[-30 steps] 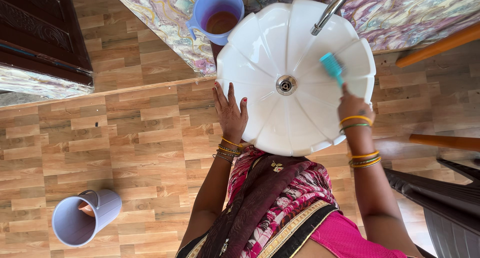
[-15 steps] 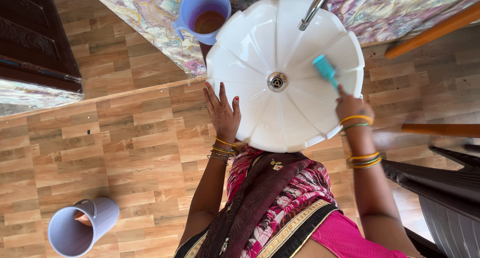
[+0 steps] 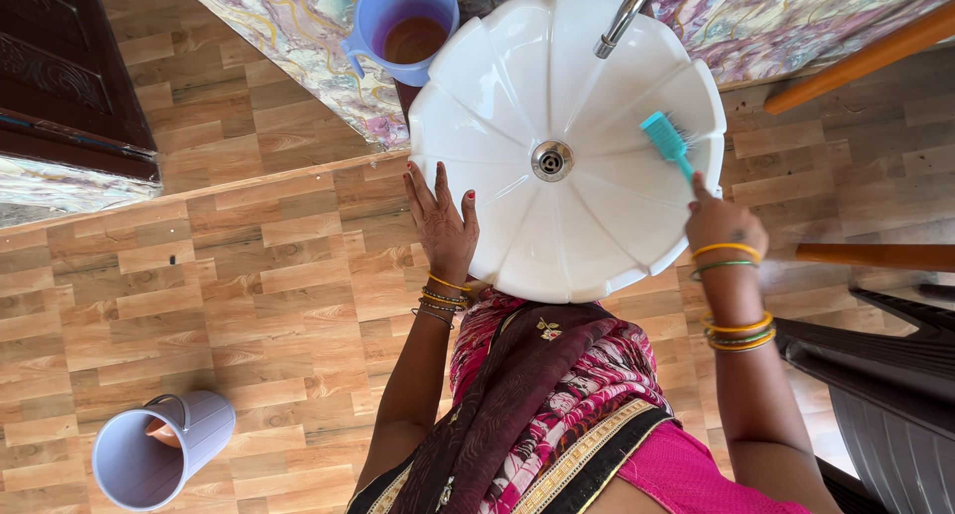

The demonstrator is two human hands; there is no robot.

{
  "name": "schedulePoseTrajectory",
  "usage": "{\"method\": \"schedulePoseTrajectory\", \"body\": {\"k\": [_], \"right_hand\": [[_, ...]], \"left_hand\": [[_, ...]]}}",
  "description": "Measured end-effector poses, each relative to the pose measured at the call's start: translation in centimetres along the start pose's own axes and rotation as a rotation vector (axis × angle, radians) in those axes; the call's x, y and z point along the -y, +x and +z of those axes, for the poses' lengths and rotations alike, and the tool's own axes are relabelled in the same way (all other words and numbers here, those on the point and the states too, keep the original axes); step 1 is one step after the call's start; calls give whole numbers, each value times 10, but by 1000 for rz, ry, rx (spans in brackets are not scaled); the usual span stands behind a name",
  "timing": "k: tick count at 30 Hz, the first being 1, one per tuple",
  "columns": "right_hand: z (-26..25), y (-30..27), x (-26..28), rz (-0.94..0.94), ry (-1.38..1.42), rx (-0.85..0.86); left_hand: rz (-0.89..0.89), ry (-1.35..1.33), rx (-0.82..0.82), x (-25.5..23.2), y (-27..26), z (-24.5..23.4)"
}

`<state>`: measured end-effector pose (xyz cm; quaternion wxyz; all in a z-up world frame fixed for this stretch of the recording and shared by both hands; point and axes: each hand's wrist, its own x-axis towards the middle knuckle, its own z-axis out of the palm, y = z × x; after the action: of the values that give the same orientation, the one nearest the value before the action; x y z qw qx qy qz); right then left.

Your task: The person cleans a white petal-shaped sink using a blue scrub brush, applying the brush to the inner surface and around the drain, and occasionally pouring water from a blue mug onto the sink surface.

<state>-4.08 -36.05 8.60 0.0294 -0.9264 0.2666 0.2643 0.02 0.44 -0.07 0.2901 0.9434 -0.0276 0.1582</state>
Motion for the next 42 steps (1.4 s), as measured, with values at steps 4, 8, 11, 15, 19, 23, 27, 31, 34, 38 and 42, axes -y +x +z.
{"method": "schedulePoseTrajectory", "body": {"k": [4, 8, 11, 15, 19, 23, 27, 31, 34, 38, 42], "right_hand": [[42, -3, 26, -179, -59, 87], [69, -3, 31, -245, -44, 78], [39, 1, 12, -219, -59, 41], [2, -15, -9, -39, -30, 26], [37, -23, 5, -220, -90, 96], [61, -13, 3, -327, -134, 89], [17, 6, -29, -179, -119, 43], [-19, -17, -30, -46, -55, 81], [-7, -18, -14, -149, -52, 137], [25, -14, 29, -281, -42, 118], [28, -7, 41, -288, -36, 127]], "left_hand": [[7, 10, -14, 0, 0, 1], [0, 11, 1, 0, -1, 0], [4, 15, 1, -2, 0, -1], [6, 20, 15, -2, 0, -2], [-2, 44, 23, -2, -1, -1], [-5, 51, 21, -1, 0, -1], [1, 39, 18, 1, -1, 1], [-22, 34, 18, 0, -1, 3], [-27, 40, 19, -1, -1, 3], [-27, 49, 25, 0, 0, 3], [-15, 34, 35, 1, -3, 2]]}}
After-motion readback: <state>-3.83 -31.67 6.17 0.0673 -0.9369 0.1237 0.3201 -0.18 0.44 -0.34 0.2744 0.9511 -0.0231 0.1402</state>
